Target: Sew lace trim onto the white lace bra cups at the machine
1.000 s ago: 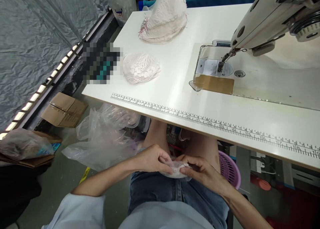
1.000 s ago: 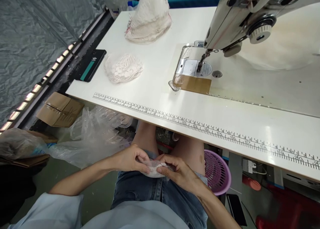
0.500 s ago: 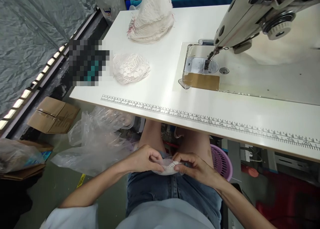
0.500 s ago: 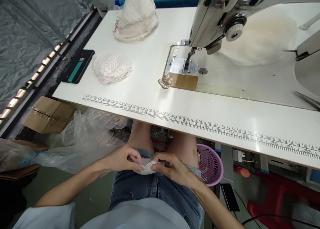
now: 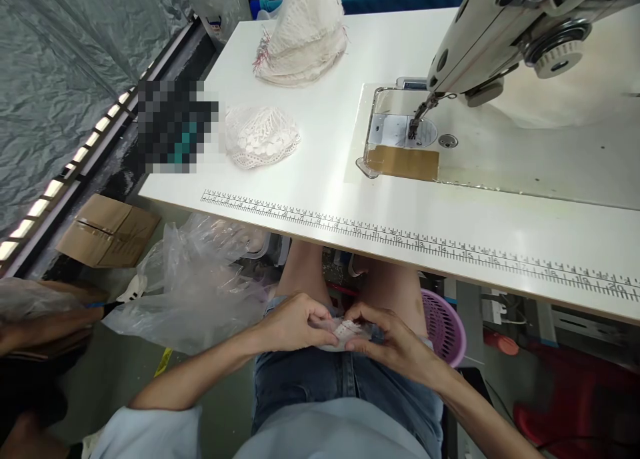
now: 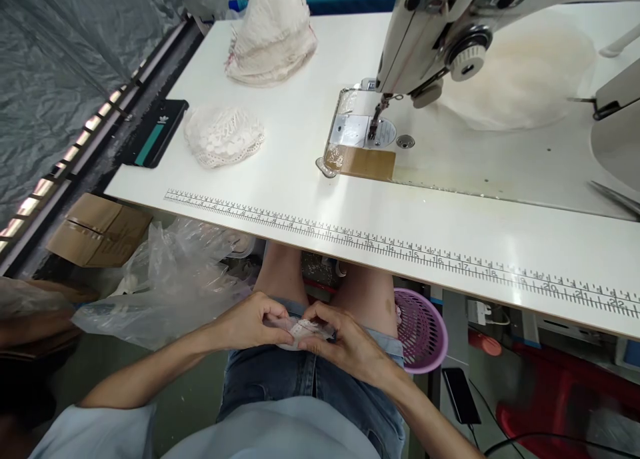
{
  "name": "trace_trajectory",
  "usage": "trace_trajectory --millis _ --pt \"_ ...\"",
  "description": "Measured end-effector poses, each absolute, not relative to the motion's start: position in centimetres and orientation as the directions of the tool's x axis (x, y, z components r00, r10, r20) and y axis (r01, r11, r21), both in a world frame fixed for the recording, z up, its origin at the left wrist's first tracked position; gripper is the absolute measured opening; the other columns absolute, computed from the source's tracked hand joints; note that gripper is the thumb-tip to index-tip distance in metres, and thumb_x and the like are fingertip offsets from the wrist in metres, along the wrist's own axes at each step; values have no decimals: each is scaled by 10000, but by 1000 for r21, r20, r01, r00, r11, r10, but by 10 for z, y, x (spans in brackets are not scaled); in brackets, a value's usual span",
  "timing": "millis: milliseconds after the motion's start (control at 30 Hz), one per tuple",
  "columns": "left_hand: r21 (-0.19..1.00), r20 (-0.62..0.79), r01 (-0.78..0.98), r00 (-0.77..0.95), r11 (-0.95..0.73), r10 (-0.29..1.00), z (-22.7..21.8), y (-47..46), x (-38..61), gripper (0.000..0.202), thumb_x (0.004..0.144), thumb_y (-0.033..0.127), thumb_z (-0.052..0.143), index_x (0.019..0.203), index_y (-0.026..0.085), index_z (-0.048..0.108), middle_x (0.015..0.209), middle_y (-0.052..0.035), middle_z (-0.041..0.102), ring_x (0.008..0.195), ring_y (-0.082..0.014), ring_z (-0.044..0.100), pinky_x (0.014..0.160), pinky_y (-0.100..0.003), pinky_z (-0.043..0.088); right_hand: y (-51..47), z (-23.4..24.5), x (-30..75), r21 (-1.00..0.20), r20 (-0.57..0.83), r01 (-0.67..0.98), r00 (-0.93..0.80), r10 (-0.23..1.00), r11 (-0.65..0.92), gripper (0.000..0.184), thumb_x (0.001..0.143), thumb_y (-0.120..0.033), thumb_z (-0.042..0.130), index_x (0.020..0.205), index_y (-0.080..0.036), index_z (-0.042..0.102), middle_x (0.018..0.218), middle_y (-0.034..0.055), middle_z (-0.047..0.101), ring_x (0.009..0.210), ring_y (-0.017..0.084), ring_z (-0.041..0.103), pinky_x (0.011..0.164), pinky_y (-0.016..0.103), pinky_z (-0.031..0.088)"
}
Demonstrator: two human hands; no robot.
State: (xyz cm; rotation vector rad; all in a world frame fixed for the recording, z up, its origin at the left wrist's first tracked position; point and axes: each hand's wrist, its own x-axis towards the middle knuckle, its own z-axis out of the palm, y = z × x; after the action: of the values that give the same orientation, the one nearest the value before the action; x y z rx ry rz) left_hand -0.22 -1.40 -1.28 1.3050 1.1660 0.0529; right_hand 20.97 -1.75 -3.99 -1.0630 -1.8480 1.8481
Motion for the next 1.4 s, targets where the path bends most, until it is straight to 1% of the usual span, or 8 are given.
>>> trace_trajectory --millis 100,200,333,500,667,833,967,1400 --pt "755 -623 564 461 333 632 -14 -15 -3 282 705 395 653 708 113 668 574 38 496 539 -76 370 492 -190 249 -23 -43 210 -949 -253 309 -613 749 -68 210 844 -330 579 980 -236 450 919 20 551 815 161 528 688 252 425" --pt "758 -621 559 463 336 632 -14 -16 -2 264 703 379 651 683 116 653 549 43 476 523 -72 345 481 -193 229 -26 -46 211 -957 -215 286 -604 768 -43 168 873 -313 534 950 -240 404 939 28 536 849 163 529 739 268 426" --pt "764 -612 552 456 334 647 -13 -17 -1 235 709 354 641 693 119 648 565 39 505 537 -75 382 486 -183 243 -27 -45 212 -955 -205 295 -628 751 -14 141 883 -332 527 933 -231 442 927 34 547 855 175 529 736 265 417" --pt "760 -603 574 447 306 660 -12 -18 -1 227 715 346 631 675 123 641 537 44 474 512 -69 361 463 -179 225 -27 -41 209 -963 -206 266 -642 739 -38 146 887 -354 528 926 -225 472 919 39 557 841 176 533 714 259 416" --pt "759 -605 573 444 310 661 -14 -19 -1 259 727 370 623 693 115 651 581 24 536 543 -83 416 495 -180 272 -25 -39 205 -975 -188 210 -637 748 -66 160 902 -356 502 831 -212 512 888 49 568 818 176 533 696 269 419" --pt "747 -623 577 432 331 652 -12 -19 0 257 712 374 647 730 119 678 617 14 598 571 -94 474 509 -176 301 -24 -39 206 -974 -204 205 -621 757 -95 177 901 -360 498 813 -209 530 851 43 579 792 173 548 679 266 423" --pt "750 -617 577 435 323 655 -12 -19 0 261 717 372 644 765 121 693 654 4 635 602 -106 515 524 -175 325 -24 -40 206 -976 -204 189 -623 755 -108 169 895 -343 510 802 -206 542 875 46 592 852 185 559 723 270 423" --pt "751 -614 589 457 298 644 -12 -18 -1 278 725 389 635 746 116 680 620 23 572 566 -87 449 515 -180 300 -24 -44 205 -959 -282 192 -582 762 -209 216 864 -382 545 763 -192 526 768 10 563 712 144 515 622 238 398"
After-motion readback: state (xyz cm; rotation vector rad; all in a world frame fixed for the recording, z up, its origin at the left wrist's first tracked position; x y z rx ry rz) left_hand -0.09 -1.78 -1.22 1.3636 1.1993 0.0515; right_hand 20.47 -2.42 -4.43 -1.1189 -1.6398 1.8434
